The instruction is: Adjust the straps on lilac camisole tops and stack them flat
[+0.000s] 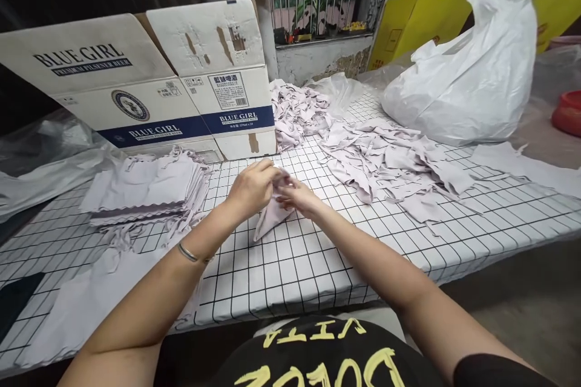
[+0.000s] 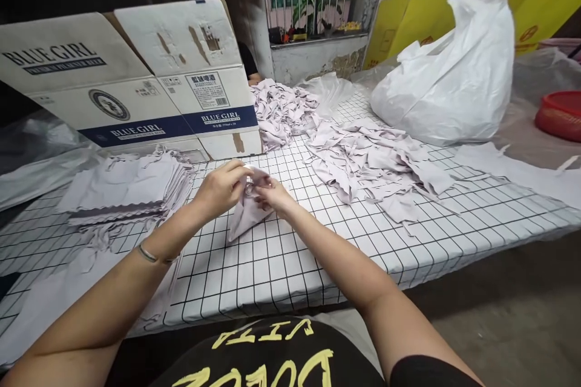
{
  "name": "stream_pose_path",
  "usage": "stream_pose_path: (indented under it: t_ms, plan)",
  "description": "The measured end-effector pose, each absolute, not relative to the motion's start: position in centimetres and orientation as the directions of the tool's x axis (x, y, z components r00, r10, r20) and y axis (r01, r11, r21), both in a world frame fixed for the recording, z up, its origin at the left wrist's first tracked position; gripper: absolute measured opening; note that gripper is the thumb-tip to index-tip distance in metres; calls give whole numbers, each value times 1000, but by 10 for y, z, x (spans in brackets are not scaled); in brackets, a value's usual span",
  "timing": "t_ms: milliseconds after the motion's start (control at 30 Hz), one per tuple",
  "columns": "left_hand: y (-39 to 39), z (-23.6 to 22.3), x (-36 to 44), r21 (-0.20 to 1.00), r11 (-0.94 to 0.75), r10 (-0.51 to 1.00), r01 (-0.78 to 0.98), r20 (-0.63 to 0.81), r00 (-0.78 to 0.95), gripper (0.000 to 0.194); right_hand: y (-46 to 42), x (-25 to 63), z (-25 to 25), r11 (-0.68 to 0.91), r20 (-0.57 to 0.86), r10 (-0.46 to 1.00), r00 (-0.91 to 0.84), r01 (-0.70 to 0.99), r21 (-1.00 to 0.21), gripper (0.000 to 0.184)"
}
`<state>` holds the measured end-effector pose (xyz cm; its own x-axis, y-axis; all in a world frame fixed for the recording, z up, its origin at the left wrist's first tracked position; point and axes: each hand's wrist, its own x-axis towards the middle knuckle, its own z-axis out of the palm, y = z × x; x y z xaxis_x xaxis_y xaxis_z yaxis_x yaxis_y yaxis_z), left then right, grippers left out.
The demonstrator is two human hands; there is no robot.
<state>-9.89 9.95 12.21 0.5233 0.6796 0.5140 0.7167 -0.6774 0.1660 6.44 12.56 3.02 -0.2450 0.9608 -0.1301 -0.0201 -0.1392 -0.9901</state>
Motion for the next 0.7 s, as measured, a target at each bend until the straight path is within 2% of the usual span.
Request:
stream_pose_path:
  t_ms: [67, 167, 233, 300, 400, 533, 667, 700]
  plan:
    - [100, 131, -102, 123, -641, 688, 758, 530, 496, 32, 126, 59, 26, 84, 68, 994, -84, 205, -975, 39]
    - [104, 140, -103, 136, -610, 718, 781, 510, 473, 33, 124, 51, 32, 357, 406, 914, 6, 463, -811, 47]
    - [105, 146, -99, 104, -597, 729, 796, 484, 484, 33, 124, 42, 44, 450, 561, 828, 13, 580, -678, 48]
    - [104, 154, -95, 22, -576, 728, 818, 469, 500, 31, 130, 39, 60, 448, 624, 782, -2, 698, -559, 38]
    - [101, 168, -100, -101, -511, 734, 854, 465, 494, 32, 147, 57, 81, 330, 551, 834, -25, 823, -461, 26]
    - [101, 183, -121, -119, -424, 784, 898, 448, 429, 36, 166, 107, 96, 242, 464, 883, -66, 913, -329, 27]
    - [106, 188, -131, -100, -397, 804, 912, 441, 398, 42, 173, 139, 102, 141, 227, 973, -35, 871, -471, 23]
    - [108, 188, -132, -94, -393, 808, 915, 440, 392, 43, 174, 144, 104, 123, 180, 983, -40, 871, -476, 22]
